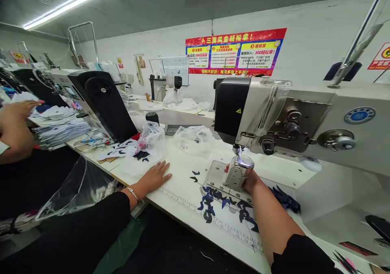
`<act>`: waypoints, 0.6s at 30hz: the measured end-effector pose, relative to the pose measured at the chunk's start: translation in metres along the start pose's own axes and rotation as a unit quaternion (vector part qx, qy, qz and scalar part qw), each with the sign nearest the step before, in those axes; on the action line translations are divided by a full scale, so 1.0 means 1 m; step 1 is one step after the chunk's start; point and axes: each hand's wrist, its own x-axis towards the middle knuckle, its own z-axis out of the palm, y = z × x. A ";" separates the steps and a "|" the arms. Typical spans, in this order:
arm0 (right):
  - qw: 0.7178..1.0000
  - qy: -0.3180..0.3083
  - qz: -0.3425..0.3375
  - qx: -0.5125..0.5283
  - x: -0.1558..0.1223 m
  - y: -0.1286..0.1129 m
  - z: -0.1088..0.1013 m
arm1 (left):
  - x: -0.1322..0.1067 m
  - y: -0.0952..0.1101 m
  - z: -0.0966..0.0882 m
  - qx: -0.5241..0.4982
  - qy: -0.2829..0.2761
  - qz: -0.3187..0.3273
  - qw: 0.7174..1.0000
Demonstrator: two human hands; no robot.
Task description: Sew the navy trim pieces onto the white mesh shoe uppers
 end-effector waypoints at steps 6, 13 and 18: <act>1.000 -0.010 0.007 0.018 -0.003 0.001 -0.001 | -0.005 0.009 -0.006 0.031 -0.040 -0.014 0.999; 0.999 0.023 -0.008 0.026 -0.002 0.003 -0.005 | -0.012 0.014 -0.011 0.053 -0.062 -0.007 0.997; 0.997 0.073 -0.022 0.005 -0.001 0.007 -0.009 | -0.014 0.015 -0.011 0.064 -0.070 0.000 0.996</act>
